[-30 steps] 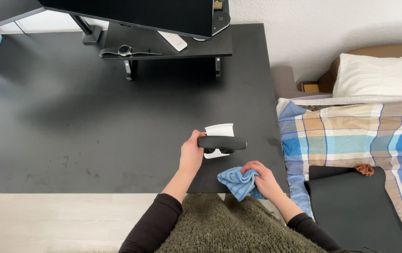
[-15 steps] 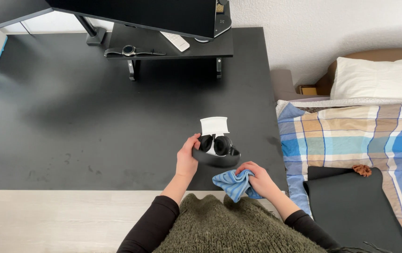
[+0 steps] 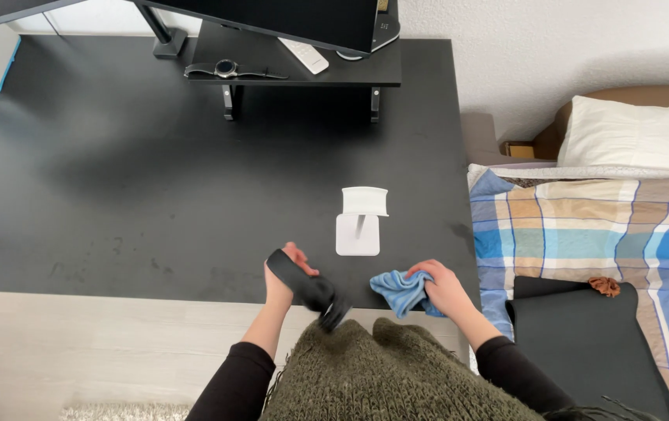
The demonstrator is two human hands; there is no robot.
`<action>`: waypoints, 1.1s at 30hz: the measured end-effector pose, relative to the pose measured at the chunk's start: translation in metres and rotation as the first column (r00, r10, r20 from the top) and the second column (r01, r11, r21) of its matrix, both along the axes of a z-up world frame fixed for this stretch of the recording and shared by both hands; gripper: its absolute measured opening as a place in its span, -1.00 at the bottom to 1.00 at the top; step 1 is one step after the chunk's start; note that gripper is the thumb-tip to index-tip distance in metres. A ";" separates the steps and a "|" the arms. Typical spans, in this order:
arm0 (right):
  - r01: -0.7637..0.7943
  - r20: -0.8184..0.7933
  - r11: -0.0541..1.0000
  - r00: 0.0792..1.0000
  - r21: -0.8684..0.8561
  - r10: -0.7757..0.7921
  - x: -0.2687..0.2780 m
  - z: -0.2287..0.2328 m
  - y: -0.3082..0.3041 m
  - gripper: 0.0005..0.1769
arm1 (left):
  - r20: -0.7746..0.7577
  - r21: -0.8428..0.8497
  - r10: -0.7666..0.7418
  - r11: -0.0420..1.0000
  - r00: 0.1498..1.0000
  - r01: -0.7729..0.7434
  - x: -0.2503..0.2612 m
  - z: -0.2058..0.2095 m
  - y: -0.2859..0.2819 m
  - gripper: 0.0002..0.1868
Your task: The person cleans a desk area by first wiping a black mat with a blue cloth, then cleaning a pair of headphones. They spray a cleaning solution onto the desk surface and wipe it down with the cloth. Finally, they rearrange items on the desk, including a monitor stand, a watch, a remote, and a microphone.
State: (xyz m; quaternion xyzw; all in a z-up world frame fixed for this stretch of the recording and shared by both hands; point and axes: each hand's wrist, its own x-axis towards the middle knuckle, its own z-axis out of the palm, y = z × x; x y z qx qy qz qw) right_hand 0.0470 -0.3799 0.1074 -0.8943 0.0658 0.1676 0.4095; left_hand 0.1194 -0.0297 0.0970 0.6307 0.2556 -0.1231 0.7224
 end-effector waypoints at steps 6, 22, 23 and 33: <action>0.070 0.020 0.972 0.998 -0.224 -0.067 0.062 -0.044 0.000 -0.34 | 0.257 -0.232 -0.239 0.925 0.936 0.300 0.004 0.055 -0.031 -0.57; 0.311 0.064 0.932 0.951 -0.187 -0.304 0.102 -0.014 0.068 -0.34 | 0.172 -0.222 -0.622 0.731 0.764 0.645 0.068 0.059 -0.066 -0.02; 0.160 0.101 0.949 0.985 -0.270 -0.137 0.105 -0.016 0.078 -0.36 | 0.189 -0.212 -0.624 0.728 0.758 0.652 0.071 0.052 -0.069 -0.20; -0.340 -0.023 0.716 0.910 -0.610 0.413 0.066 -0.053 0.070 -0.30 | 0.153 -0.086 -0.589 0.792 0.793 0.605 0.070 0.023 -0.081 -0.51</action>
